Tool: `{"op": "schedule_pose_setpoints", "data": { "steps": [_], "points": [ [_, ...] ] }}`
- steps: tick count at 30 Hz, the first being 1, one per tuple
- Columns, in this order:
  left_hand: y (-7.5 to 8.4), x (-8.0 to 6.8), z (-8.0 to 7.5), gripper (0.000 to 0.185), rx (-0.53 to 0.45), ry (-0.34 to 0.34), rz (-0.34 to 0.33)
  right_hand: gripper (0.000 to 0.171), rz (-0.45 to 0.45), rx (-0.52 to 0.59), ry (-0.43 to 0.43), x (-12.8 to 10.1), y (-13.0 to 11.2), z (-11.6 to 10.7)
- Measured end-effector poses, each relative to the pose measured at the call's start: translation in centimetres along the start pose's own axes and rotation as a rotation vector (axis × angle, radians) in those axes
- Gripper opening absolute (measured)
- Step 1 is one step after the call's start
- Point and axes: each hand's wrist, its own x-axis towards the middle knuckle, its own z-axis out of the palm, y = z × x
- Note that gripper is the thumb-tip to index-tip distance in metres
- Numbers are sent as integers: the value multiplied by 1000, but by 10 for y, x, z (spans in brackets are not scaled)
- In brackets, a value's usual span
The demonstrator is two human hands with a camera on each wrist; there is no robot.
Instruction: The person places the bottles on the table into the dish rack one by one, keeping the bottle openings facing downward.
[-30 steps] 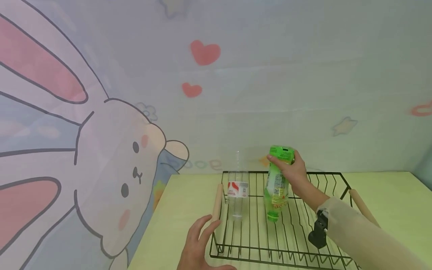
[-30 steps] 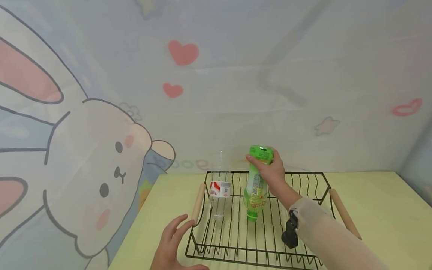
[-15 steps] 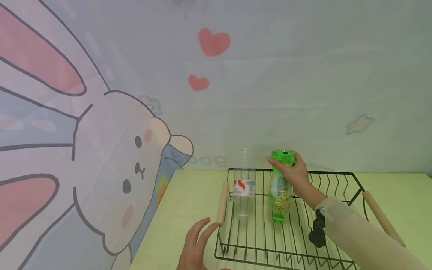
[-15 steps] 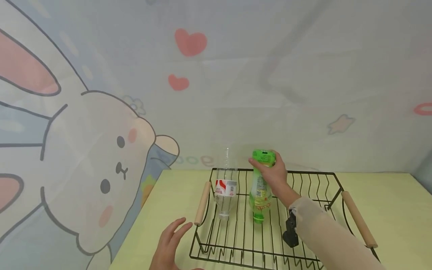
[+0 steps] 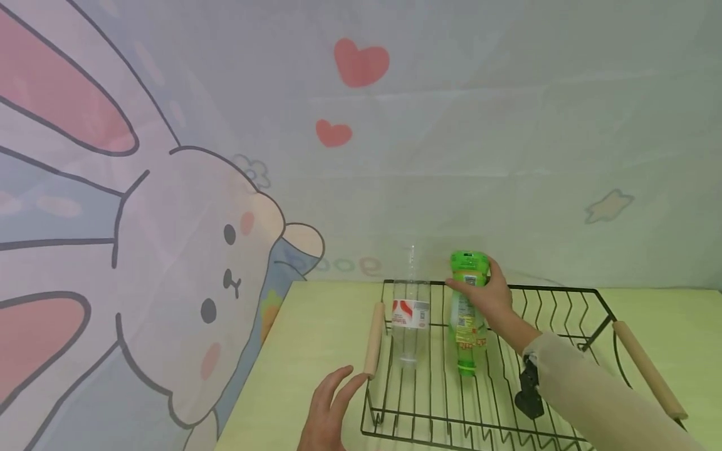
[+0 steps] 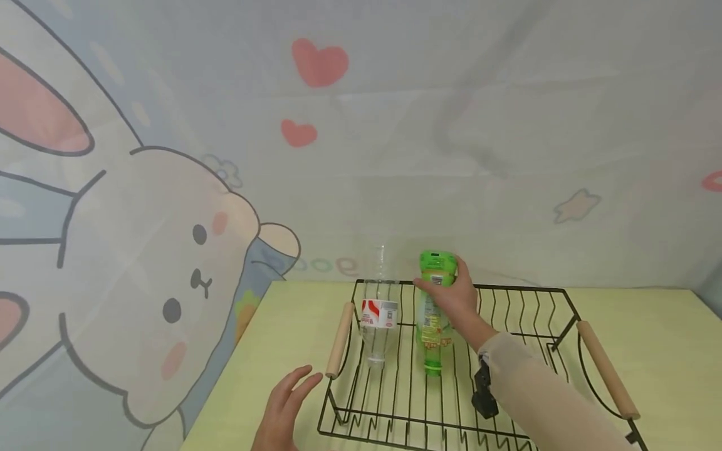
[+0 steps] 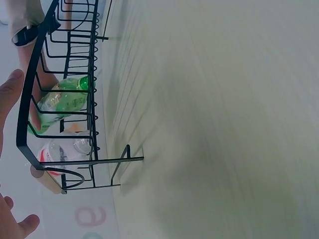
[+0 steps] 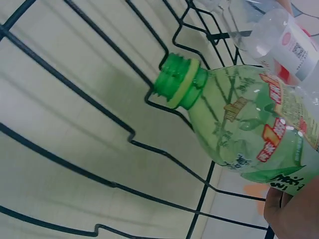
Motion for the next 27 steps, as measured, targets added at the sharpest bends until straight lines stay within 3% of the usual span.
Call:
{"op": "schedule_pose_setpoints", "data": {
  "steps": [14, 27],
  "points": [
    [3, 2, 5, 86, -17, 55, 30, 110, -104, -147, 40, -5, 10, 7],
    [7, 4, 3, 82, -32, 42, 5, 114, -83, -161, 48, -8, 8, 6]
  ]
}}
